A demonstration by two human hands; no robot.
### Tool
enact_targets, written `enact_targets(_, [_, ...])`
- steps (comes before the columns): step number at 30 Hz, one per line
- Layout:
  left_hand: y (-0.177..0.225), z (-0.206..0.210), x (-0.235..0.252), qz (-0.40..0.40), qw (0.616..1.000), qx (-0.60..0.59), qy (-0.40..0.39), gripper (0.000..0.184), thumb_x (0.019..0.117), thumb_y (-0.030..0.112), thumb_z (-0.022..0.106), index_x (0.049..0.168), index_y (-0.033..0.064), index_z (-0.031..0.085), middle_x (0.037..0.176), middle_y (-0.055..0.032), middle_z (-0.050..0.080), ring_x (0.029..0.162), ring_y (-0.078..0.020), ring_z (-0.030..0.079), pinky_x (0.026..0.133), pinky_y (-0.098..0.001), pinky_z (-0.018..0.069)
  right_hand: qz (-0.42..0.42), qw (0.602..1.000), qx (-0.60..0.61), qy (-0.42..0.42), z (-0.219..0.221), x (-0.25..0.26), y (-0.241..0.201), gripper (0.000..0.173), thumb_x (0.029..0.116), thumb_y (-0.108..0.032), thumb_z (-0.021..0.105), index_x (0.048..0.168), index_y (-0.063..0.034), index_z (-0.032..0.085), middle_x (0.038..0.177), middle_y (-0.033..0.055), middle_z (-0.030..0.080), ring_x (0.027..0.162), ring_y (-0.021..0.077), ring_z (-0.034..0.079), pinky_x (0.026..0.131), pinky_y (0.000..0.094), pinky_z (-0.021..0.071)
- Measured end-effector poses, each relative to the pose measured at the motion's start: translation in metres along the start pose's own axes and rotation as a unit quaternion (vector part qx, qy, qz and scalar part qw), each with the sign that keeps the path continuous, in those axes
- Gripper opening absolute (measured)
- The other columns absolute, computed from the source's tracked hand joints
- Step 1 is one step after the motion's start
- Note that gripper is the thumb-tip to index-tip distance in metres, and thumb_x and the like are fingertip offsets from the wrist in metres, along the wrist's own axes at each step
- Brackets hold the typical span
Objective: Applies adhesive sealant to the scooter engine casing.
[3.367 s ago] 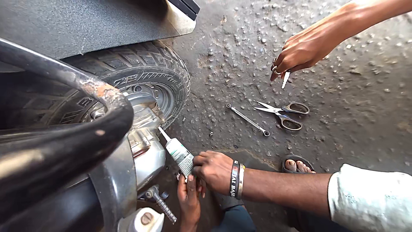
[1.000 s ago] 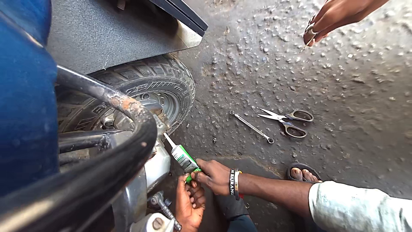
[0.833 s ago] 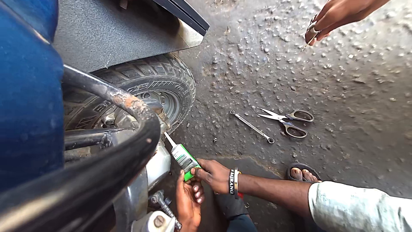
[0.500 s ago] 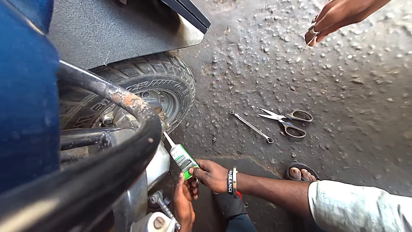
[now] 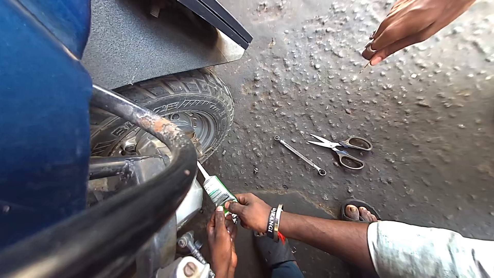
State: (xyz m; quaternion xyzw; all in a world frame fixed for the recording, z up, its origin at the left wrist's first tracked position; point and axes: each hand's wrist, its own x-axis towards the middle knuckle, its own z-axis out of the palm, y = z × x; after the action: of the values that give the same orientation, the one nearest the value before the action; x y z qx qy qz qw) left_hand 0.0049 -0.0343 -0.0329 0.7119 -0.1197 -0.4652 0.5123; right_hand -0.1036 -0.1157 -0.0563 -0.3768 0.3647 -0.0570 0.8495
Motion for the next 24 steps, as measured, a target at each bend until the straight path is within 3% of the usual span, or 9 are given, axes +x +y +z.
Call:
enact_targets(4, [0.002, 0.001, 0.002, -0.03, 0.999, -0.011, 0.011, 0.04, 0.1122, 0.016, 0.03, 0.08, 0.008, 0.053, 0.05, 0.0063, 0.036, 0.037, 0.0002, 0.03, 0.037, -0.0135, 0.0271, -0.015, 0.994, -0.109, -0.007, -0.005, 0.002, 0.001, 0.041, 0.1088, -0.045, 0.047, 0.106, -0.007, 0.062, 0.076, 0.0036, 0.057, 0.058, 0.0137, 0.055, 0.059, 0.0338, 0.0503])
enact_targets(7, [0.008, 0.002, 0.002, -0.054, 0.998, -0.019, 0.012, 0.04, 0.1125, 0.018, 0.031, 0.082, 0.0082, 0.055, 0.051, 0.0068, 0.035, 0.037, 0.0005, 0.028, 0.035, -0.013, 0.0255, -0.06, 0.96, -0.274, 0.015, -0.014, -0.006, -0.011, 0.05, 0.1047, -0.052, 0.052, 0.125, -0.0059, 0.054, 0.098, 0.0145, 0.066, 0.089, 0.0293, 0.067, 0.082, 0.052, 0.0546])
enact_targets(11, [0.014, 0.001, 0.001, -0.103, 0.994, -0.041, 0.009, 0.046, 0.1132, 0.024, 0.031, 0.076, 0.0091, 0.054, 0.05, 0.0064, 0.036, 0.035, 0.0008, 0.028, 0.034, -0.0129, 0.0245, -0.18, 0.887, -0.423, 0.033, -0.024, -0.017, -0.018, 0.056, 0.1008, -0.053, 0.058, 0.133, -0.0082, 0.05, 0.115, 0.0122, 0.063, 0.101, 0.0278, 0.067, 0.085, 0.0488, 0.0564])
enact_targets(14, [0.02, 0.0, 0.003, -0.179, 0.976, -0.125, -0.027, 0.053, 0.1128, 0.03, 0.024, 0.069, 0.0149, 0.05, 0.047, 0.0088, 0.035, 0.033, 0.003, 0.029, 0.032, -0.0113, 0.0247, -0.175, 0.98, -0.092, 0.028, -0.025, -0.01, -0.002, 0.05, 0.0988, -0.032, 0.063, 0.135, -0.0023, 0.045, 0.109, 0.0085, 0.062, 0.081, 0.0154, 0.063, 0.074, 0.0333, 0.0545])
enact_targets(15, [0.02, -0.001, 0.004, -0.194, 0.968, -0.154, -0.038, 0.054, 0.1127, 0.032, 0.022, 0.069, 0.0155, 0.049, 0.047, 0.0087, 0.036, 0.033, 0.003, 0.031, 0.032, -0.0112, 0.0264, -0.137, 0.982, 0.125, 0.022, -0.021, -0.006, 0.002, 0.041, 0.1037, -0.026, 0.048, 0.137, -0.0028, 0.041, 0.103, 0.0076, 0.064, 0.074, 0.0135, 0.065, 0.068, 0.0296, 0.0558])
enact_targets(17, [0.02, -0.001, 0.004, -0.199, 0.963, -0.176, -0.044, 0.053, 0.1124, 0.032, 0.023, 0.071, 0.015, 0.05, 0.047, 0.0084, 0.038, 0.033, 0.0029, 0.033, 0.031, -0.0113, 0.0282, -0.037, 0.916, 0.399, -0.023, -0.019, -0.005, 0.001, 0.062, 0.1085, -0.058, 0.022, 0.14, -0.0084, 0.043, 0.099, 0.0139, 0.069, 0.071, 0.022, 0.069, 0.063, 0.0358, 0.058])
enact_targets(18, [0.019, -0.001, 0.004, -0.191, 0.966, -0.169, -0.044, 0.053, 0.1123, 0.031, 0.023, 0.071, 0.0139, 0.051, 0.047, 0.0077, 0.038, 0.032, 0.0025, 0.033, 0.031, -0.0117, 0.0287, -0.039, 0.915, 0.398, -0.051, -0.019, -0.005, 0.003, 0.064, 0.1065, -0.06, 0.02, 0.141, -0.0099, 0.042, 0.099, 0.0135, 0.069, 0.071, 0.0228, 0.07, 0.063, 0.0371, 0.0593])
enact_targets(21, [0.019, 0.0, 0.001, -0.147, 0.985, -0.093, -0.012, 0.054, 0.1124, 0.03, 0.025, 0.069, 0.0138, 0.052, 0.045, 0.007, 0.038, 0.032, 0.0015, 0.031, 0.032, -0.0128, 0.0272, -0.117, 0.99, 0.054, -0.051, -0.018, -0.012, -0.005, 0.049, 0.1, -0.026, 0.055, 0.142, -0.0051, 0.042, 0.108, 0.0101, 0.064, 0.079, 0.0191, 0.068, 0.069, 0.0363, 0.0589])
enact_targets(24, [0.018, 0.003, -0.001, -0.115, 0.992, -0.048, 0.029, 0.052, 0.1124, 0.03, 0.028, 0.067, 0.0155, 0.05, 0.046, 0.0085, 0.035, 0.034, 0.0019, 0.028, 0.034, -0.0124, 0.0247, -0.123, 0.939, -0.32, 0.006, -0.011, -0.017, -0.022, 0.057, 0.0994, -0.046, 0.062, 0.139, -0.0081, 0.047, 0.113, 0.0149, 0.067, 0.094, 0.0303, 0.07, 0.085, 0.0536, 0.0568])
